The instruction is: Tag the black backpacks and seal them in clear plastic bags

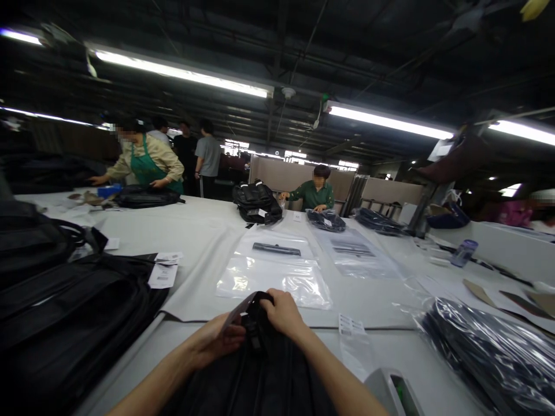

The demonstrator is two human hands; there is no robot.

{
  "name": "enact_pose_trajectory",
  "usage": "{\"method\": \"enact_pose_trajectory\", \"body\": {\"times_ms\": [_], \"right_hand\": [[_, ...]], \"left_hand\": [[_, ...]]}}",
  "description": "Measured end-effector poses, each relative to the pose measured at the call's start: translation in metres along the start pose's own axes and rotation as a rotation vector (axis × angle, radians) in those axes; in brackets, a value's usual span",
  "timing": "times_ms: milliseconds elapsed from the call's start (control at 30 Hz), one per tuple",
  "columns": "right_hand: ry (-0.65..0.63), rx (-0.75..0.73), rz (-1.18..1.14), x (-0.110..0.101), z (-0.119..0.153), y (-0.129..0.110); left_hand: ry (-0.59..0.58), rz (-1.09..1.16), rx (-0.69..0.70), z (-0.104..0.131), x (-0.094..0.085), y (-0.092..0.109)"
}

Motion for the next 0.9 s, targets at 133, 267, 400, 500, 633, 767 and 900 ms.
{"method": "enact_pose_trajectory", "body": {"times_ms": [133,267,400,500,633,767,900], "right_hand": [[-0.120,0.090,-0.184,0.015,0.003,0.017],[-0.154,0.114,-0.326,0.016,0.011,0.024],[-0.159,0.118,-0.468,0.009,0.013,0.024],[-0.214,0.163,-0.567,0.013,0.012,0.026],[-0.266,0.187,-0.674,0.021,0.012,0.029],[-0.274,0.138,-0.704,0.022,0.010,0.027],[-0.175,0.015,-0.548,0.016,0.012,0.015]], "left_hand": [[0.024,0.094,-0.073,0.001,0.002,-0.004],[0.025,0.184,-0.139,0.001,0.002,-0.002],[0.111,0.181,-0.068,-0.004,-0.007,0.013],[0.177,0.151,0.009,-0.008,-0.013,0.019],[0.220,-0.102,0.222,-0.016,-0.014,0.030],[0.185,-0.273,0.394,-0.025,-0.007,0.041],[0.023,-0.384,0.440,-0.027,0.011,0.045]]}}
Point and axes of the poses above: each hand's wrist, its own z-axis away from the middle knuckle, its own x-axis out of the palm, y = z × x, the point moved 7 cm from there along -z, towards the middle knuckle, and after that the axes turned 6 degrees about x, right-handed, at the moved point
